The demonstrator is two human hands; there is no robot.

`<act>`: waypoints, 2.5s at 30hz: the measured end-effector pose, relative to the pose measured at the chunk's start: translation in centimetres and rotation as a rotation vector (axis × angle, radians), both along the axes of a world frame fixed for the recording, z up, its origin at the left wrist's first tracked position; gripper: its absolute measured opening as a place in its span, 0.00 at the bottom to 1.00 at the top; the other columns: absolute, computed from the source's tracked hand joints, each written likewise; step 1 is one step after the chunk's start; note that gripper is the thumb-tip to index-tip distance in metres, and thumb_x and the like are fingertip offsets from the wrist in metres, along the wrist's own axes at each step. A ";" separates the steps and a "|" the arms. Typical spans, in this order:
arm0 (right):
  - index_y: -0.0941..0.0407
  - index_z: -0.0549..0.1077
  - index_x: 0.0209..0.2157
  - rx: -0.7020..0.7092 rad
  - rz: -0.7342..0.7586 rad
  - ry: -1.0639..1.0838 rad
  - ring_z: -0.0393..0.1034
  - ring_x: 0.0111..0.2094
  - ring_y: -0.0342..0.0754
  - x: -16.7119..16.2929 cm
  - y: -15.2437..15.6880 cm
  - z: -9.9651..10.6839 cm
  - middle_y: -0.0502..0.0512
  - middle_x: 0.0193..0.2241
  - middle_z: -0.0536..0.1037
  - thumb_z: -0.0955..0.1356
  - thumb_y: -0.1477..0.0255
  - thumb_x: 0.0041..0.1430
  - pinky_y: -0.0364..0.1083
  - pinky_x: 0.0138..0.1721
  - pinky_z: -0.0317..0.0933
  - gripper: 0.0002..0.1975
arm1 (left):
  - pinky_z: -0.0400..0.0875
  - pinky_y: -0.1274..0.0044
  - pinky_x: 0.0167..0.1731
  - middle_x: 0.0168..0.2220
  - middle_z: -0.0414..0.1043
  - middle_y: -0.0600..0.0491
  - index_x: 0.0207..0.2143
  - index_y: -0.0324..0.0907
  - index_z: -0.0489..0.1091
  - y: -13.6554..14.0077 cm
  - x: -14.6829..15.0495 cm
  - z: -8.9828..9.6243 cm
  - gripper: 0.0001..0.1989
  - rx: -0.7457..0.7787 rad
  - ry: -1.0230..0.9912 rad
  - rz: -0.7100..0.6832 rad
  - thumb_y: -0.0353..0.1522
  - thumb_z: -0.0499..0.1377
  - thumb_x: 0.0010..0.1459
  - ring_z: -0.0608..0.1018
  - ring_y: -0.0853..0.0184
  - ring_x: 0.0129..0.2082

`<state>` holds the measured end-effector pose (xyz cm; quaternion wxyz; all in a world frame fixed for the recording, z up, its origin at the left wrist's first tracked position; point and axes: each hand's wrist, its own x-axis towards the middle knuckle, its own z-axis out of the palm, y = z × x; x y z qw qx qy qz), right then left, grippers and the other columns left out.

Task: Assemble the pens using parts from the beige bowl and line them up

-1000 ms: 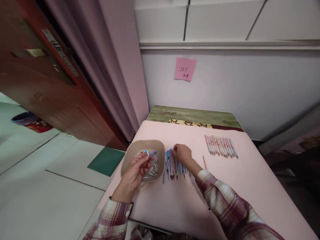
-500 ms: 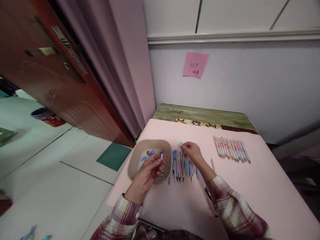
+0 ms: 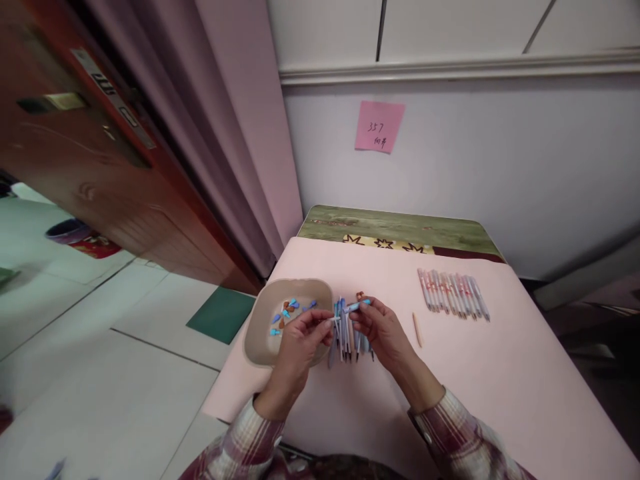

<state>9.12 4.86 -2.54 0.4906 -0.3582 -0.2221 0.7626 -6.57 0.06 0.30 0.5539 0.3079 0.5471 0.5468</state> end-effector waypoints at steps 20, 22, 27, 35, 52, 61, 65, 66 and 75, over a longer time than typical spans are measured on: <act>0.56 0.73 0.31 0.041 0.054 0.086 0.63 0.23 0.38 0.8 -2.4 -0.5 0.46 0.24 0.72 0.76 0.69 0.47 0.38 0.26 0.60 0.12 | 0.69 0.78 0.31 0.31 0.76 0.50 0.34 0.42 0.77 0.0 2.3 2.6 0.07 0.175 0.454 -0.069 0.31 0.63 0.51 0.75 0.67 0.29; 0.57 0.74 0.32 0.046 0.095 0.106 0.63 0.23 0.37 1.0 -2.7 -0.6 0.47 0.25 0.73 0.76 0.69 0.47 0.38 0.26 0.59 0.11 | 0.69 0.78 0.32 0.31 0.76 0.50 0.34 0.42 0.78 -0.1 2.3 2.9 0.06 0.186 0.470 -0.096 0.31 0.64 0.51 0.75 0.66 0.30; 0.56 0.75 0.34 0.039 0.144 0.155 0.62 0.22 0.37 1.1 -3.4 -0.8 0.48 0.26 0.74 0.75 0.69 0.48 0.38 0.24 0.58 0.11 | 0.67 0.78 0.31 0.29 0.75 0.51 0.32 0.42 0.77 -0.5 2.5 4.0 0.05 0.206 0.470 -0.147 0.31 0.65 0.49 0.74 0.66 0.29; 0.55 0.75 0.34 -0.020 0.172 0.240 0.62 0.20 0.36 0.7 -4.1 -0.8 0.46 0.24 0.73 0.76 0.69 0.48 0.36 0.23 0.56 0.11 | 0.66 0.79 0.29 0.27 0.73 0.54 0.41 0.42 0.75 -1.2 2.9 4.5 0.16 0.204 0.336 -0.151 0.28 0.67 0.46 0.73 0.68 0.27; 0.57 0.75 0.32 0.044 0.095 -0.054 0.65 0.23 0.39 1.3 -4.2 -1.1 0.51 0.27 0.76 0.74 0.57 0.50 0.40 0.24 0.58 0.17 | 0.71 0.75 0.39 0.34 0.78 0.48 0.34 0.38 0.72 -1.0 2.0 2.4 0.13 0.027 -0.172 -0.035 0.36 0.67 0.49 0.78 0.66 0.34; 0.56 0.70 0.28 0.183 0.161 -0.103 0.50 0.14 0.35 1.0 -5.2 -0.4 0.44 0.16 0.67 0.71 0.59 0.54 0.39 0.16 0.41 0.14 | 0.69 0.77 0.41 0.35 0.78 0.51 0.35 0.41 0.72 -1.3 2.1 1.2 0.08 0.205 0.165 -0.064 0.34 0.64 0.53 0.78 0.66 0.37; 0.56 0.64 0.22 0.205 0.145 -0.102 0.46 0.13 0.35 1.0 -5.2 -0.3 0.41 0.12 0.60 0.72 0.62 0.54 0.39 0.15 0.39 0.17 | 0.69 0.77 0.40 0.36 0.78 0.50 0.36 0.41 0.72 -1.5 2.0 1.2 0.07 0.210 0.228 -0.097 0.35 0.63 0.55 0.78 0.64 0.39; 0.56 0.64 0.22 0.207 0.173 -0.097 0.47 0.13 0.35 1.0 -5.2 -0.3 0.42 0.13 0.62 0.71 0.62 0.54 0.39 0.15 0.39 0.17 | 0.69 0.77 0.41 0.37 0.78 0.50 0.36 0.41 0.72 -1.5 2.0 1.2 0.07 0.210 0.220 -0.095 0.34 0.63 0.55 0.78 0.64 0.39; 0.56 0.66 0.28 0.153 0.191 -0.049 0.48 0.14 0.36 0.9 -5.2 -0.7 0.42 0.15 0.63 0.70 0.60 0.56 0.38 0.15 0.40 0.14 | 0.69 0.76 0.42 0.35 0.78 0.50 0.36 0.41 0.70 -1.2 2.4 0.6 0.09 0.140 0.077 -0.045 0.34 0.64 0.53 0.79 0.65 0.38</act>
